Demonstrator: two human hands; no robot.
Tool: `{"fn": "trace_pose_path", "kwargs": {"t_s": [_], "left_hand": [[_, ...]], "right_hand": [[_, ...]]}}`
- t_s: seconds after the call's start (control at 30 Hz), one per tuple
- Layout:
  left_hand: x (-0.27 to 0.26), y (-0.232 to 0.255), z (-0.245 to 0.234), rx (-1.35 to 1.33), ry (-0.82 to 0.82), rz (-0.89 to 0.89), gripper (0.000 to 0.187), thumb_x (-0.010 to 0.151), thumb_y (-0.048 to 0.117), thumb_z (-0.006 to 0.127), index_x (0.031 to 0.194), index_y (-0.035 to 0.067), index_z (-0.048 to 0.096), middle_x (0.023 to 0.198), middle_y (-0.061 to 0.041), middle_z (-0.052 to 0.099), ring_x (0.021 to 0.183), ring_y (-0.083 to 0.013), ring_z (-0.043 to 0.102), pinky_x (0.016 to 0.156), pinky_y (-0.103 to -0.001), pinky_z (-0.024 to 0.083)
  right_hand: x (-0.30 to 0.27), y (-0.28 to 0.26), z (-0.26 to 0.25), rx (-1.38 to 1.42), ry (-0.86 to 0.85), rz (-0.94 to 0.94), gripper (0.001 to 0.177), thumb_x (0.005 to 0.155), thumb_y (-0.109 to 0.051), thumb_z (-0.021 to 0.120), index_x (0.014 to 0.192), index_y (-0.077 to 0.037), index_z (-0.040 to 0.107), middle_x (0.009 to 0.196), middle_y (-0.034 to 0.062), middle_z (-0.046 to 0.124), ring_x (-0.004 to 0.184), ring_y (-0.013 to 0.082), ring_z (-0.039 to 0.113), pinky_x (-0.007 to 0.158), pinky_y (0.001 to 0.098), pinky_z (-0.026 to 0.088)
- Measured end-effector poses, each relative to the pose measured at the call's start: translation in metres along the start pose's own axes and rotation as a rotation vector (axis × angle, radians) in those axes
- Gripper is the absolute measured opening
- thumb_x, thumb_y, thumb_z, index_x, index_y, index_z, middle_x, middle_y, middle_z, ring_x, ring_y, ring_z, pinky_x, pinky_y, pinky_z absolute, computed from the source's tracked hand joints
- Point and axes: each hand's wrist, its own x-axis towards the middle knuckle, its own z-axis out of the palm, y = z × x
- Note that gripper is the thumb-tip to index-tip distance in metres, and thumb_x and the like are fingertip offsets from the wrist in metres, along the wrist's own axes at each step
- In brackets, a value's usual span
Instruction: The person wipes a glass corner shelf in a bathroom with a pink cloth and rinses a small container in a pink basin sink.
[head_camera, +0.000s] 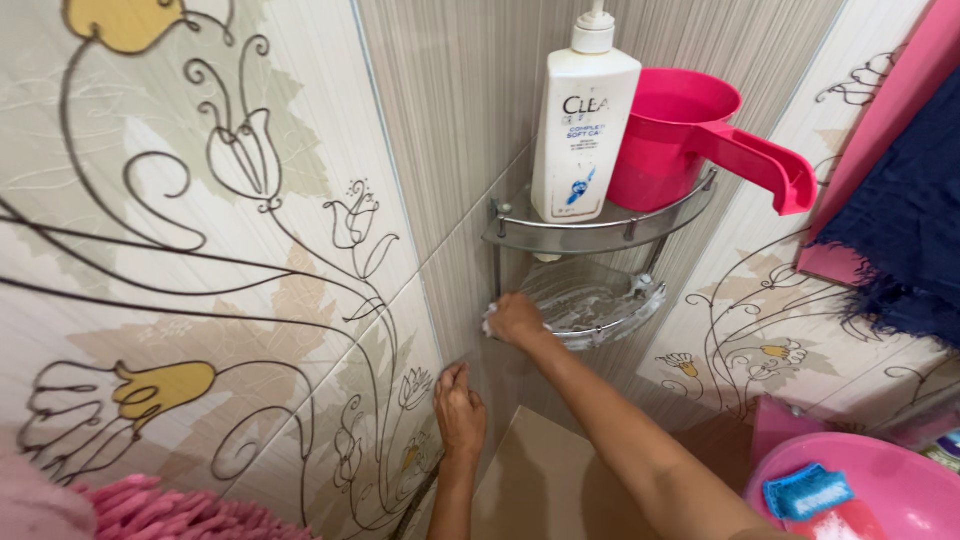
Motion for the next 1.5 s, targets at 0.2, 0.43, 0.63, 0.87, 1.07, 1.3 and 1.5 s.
{"fn": "trace_pose_path", "kwargs": {"t_s": [0.2,0.43,0.63,0.87,1.07,1.3,1.5], "left_hand": [[0.002,0.016,-0.010,-0.052,0.010,0.049,0.051,0.080,-0.012,0.057,0.131,-0.005,0.061,0.133,-0.020,0.060,0.125,-0.0393,0.056,0.107,-0.047,0.045],[0.040,0.060,-0.012,-0.147,0.038,0.285,0.064,0.083,-0.013,0.051,0.146,-0.002,0.050,0.145,-0.022,0.054,0.130,-0.0416,0.054,0.112,-0.052,0.039],[0.064,0.078,0.008,-0.040,-0.031,0.278,0.056,0.087,-0.006,0.052,0.142,0.003,0.053,0.151,-0.017,0.052,0.130,-0.0387,0.053,0.108,-0.051,0.041],[0.050,0.091,0.026,-0.025,-0.006,0.299,0.052,0.085,-0.005,0.055,0.136,0.001,0.057,0.144,-0.016,0.056,0.131,-0.0372,0.051,0.110,-0.051,0.040],[0.033,0.103,0.034,0.068,-0.040,0.332,0.052,0.084,-0.010,0.054,0.135,0.001,0.058,0.145,-0.017,0.055,0.140,-0.0342,0.045,0.121,-0.049,0.030],[0.033,0.098,0.036,0.171,-0.119,0.377,0.074,0.073,-0.015,0.056,0.145,-0.002,0.049,0.151,-0.017,0.049,0.148,-0.0330,0.035,0.126,-0.050,0.017],[0.031,0.104,0.043,0.181,-0.169,0.351,0.083,0.068,-0.015,0.060,0.148,-0.002,0.043,0.154,-0.015,0.044,0.149,-0.0327,0.031,0.126,-0.050,0.016]], "right_hand": [[0.019,0.054,-0.010,-0.165,-0.204,0.009,0.043,0.086,-0.035,0.064,0.103,0.004,0.073,0.111,0.0307,0.068,0.109,0.0443,0.066,0.095,0.0469,0.055],[-0.034,0.034,-0.070,0.170,-0.250,-0.254,0.054,0.080,-0.012,0.063,0.133,-0.006,0.055,0.132,0.0199,0.064,0.122,0.0380,0.060,0.104,0.0453,0.048],[-0.046,0.038,-0.072,0.213,-0.202,-0.424,0.056,0.081,-0.003,0.057,0.137,-0.005,0.059,0.137,0.0217,0.062,0.127,0.0401,0.058,0.108,0.0447,0.046],[-0.024,0.075,-0.064,-0.097,-0.328,-0.263,0.045,0.085,-0.010,0.059,0.129,-0.014,0.071,0.131,0.0174,0.068,0.122,0.0373,0.064,0.104,0.0434,0.050],[-0.029,0.103,-0.102,-0.312,-0.451,-0.120,0.049,0.086,-0.014,0.064,0.135,-0.021,0.065,0.139,0.0120,0.063,0.126,0.0332,0.060,0.101,0.0450,0.050],[-0.077,0.084,-0.163,0.281,0.345,0.047,0.039,0.079,-0.001,0.072,0.115,-0.016,0.073,0.116,0.0160,0.064,0.107,0.0323,0.066,0.088,0.0398,0.061],[-0.148,0.067,-0.147,0.216,0.633,-0.320,0.041,0.077,0.010,0.066,0.115,-0.008,0.067,0.111,0.0141,0.064,0.107,0.0361,0.062,0.091,0.0459,0.051]]}}
